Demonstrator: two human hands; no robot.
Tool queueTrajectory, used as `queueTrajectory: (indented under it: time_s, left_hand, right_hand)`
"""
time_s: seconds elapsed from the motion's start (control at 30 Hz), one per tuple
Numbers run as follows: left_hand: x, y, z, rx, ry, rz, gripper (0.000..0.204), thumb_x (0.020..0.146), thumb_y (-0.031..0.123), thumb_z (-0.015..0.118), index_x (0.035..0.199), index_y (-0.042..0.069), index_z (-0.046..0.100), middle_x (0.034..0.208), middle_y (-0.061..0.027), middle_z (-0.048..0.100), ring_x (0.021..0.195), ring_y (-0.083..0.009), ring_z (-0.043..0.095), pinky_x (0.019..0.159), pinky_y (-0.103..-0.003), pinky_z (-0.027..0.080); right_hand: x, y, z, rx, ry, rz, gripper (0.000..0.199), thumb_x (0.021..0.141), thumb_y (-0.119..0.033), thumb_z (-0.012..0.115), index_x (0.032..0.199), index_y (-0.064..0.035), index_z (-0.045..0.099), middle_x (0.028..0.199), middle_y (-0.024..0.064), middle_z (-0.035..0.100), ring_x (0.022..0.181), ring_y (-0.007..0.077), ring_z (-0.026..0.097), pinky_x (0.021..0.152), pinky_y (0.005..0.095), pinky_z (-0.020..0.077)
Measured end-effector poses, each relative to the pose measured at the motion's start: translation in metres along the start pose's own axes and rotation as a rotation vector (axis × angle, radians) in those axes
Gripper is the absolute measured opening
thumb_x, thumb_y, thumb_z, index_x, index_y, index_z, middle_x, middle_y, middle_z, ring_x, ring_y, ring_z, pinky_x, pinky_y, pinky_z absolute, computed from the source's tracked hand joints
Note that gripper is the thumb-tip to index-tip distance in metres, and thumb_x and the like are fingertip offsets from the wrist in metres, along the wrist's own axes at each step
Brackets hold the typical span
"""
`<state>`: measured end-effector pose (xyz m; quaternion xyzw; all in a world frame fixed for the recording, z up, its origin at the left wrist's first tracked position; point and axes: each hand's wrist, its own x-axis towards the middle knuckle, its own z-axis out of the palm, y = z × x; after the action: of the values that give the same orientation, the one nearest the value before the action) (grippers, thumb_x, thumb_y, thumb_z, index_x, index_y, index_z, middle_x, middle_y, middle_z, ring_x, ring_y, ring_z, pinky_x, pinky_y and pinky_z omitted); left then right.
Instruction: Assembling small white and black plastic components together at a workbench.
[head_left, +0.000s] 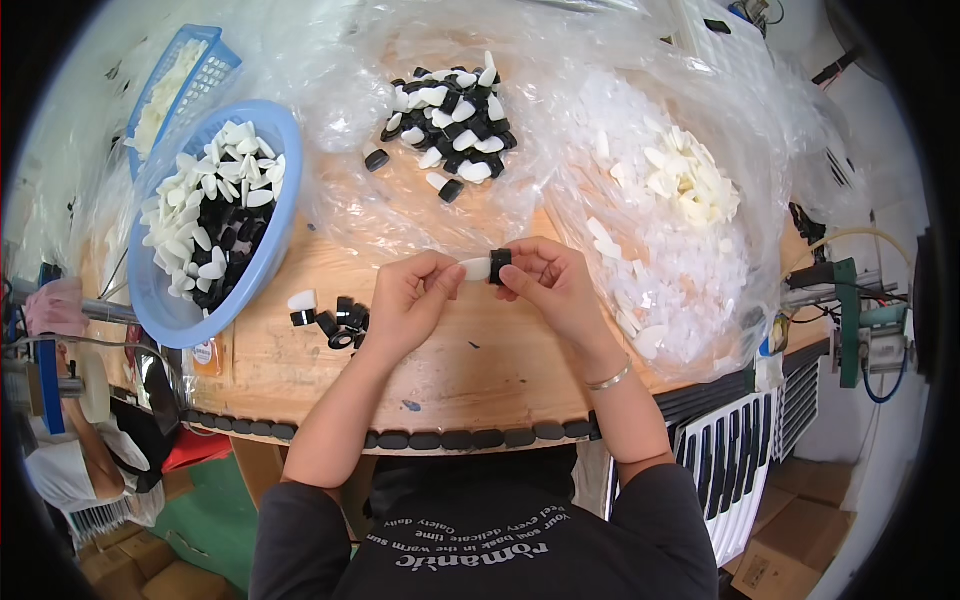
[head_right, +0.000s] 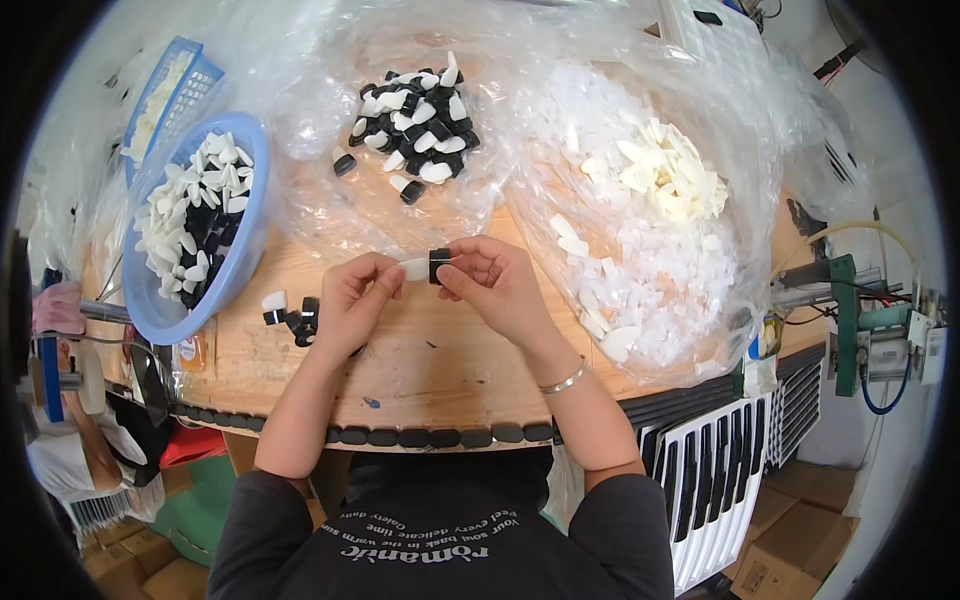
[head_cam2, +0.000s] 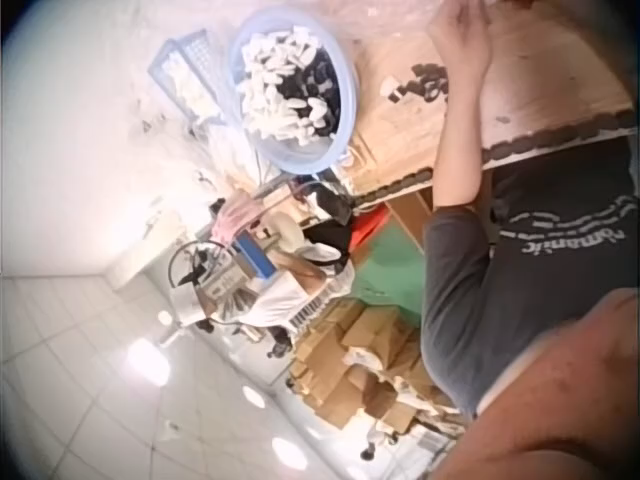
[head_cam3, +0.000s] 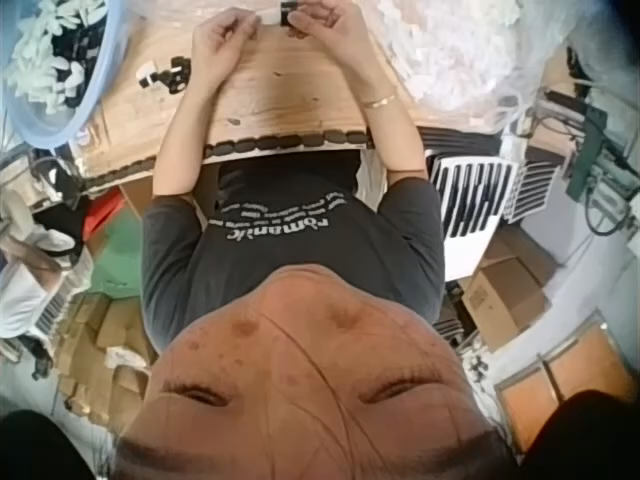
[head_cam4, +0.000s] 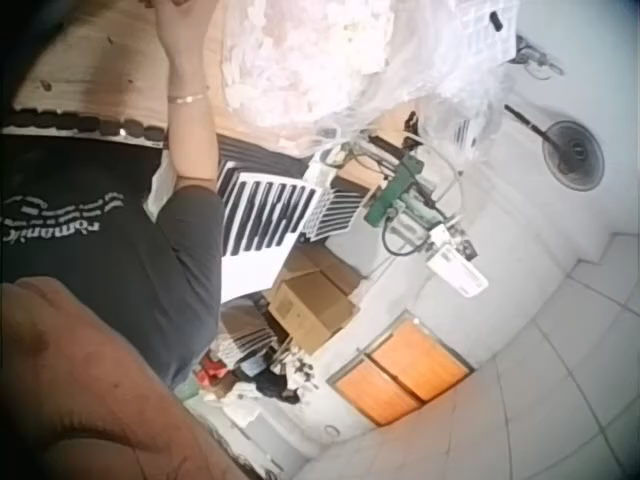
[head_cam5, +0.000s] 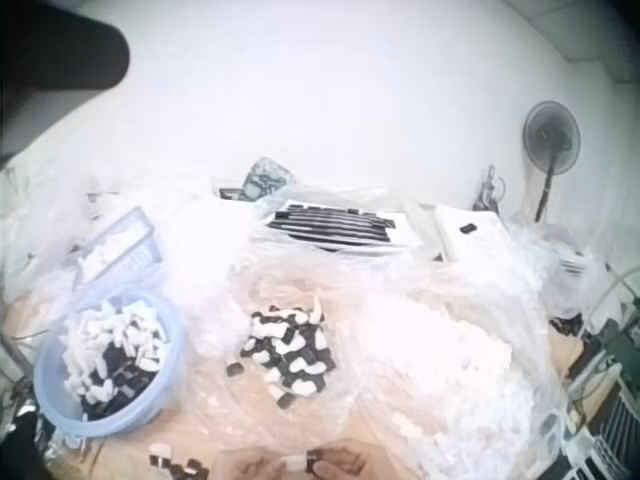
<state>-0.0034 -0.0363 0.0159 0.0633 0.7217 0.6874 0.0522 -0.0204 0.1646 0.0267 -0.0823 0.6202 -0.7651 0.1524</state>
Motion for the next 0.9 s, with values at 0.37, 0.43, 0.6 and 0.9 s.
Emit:
queueTrajectory:
  time_s: [0.37,0.43,0.6,0.9]
  left_hand:
    - [0.001,0.01,-0.011,0.198,-0.033,0.106,0.013,0.092,0.008,0.056,0.087,-0.002,0.062,0.071,0.0017,0.055,0.069,-0.0058,0.047,0.065,-0.021,0.039]
    - [0.003,0.008,-0.016,0.199,0.002,0.124,0.014,0.092,0.011,0.056,0.092,-0.001,0.063,0.072,0.0016,0.056,0.07,-0.0061,0.048,0.065,-0.022,0.039]
    - [0.014,0.004,-0.047,0.152,0.222,0.171,0.022,0.094,0.016,0.054,0.105,0.0,0.063,0.076,0.0003,0.059,0.071,-0.0068,0.051,0.066,-0.022,0.041]
    - [-0.05,-0.007,-0.094,0.936,0.298,0.14,0.017,0.084,0.009,0.061,0.096,-0.003,0.061,0.08,-0.0199,0.063,0.073,-0.0346,0.061,0.067,-0.039,0.048]
  right_hand:
    - [-0.006,-0.012,0.012,-0.086,0.055,-0.023,0.019,0.086,0.0,0.063,0.105,0.0034,0.06,0.086,0.0059,0.067,0.069,0.0083,0.063,0.062,0.0206,0.0508]
    - [0.003,-0.017,0.003,-0.132,-0.031,0.119,0.017,0.086,-0.004,0.064,0.102,0.0024,0.062,0.081,0.0051,0.067,0.066,0.0072,0.062,0.061,0.0203,0.0503]
    - [0.049,-0.039,-0.008,-0.403,-0.135,0.057,0.027,0.086,-0.015,0.068,0.107,0.0,0.062,0.086,0.0079,0.068,0.071,0.0092,0.062,0.065,0.0226,0.0505]
    - [0.034,-0.034,-0.001,-0.602,0.129,-0.287,0.028,0.087,-0.012,0.065,0.112,0.0001,0.06,0.091,0.0026,0.065,0.083,0.0083,0.059,0.073,0.0216,0.0477]
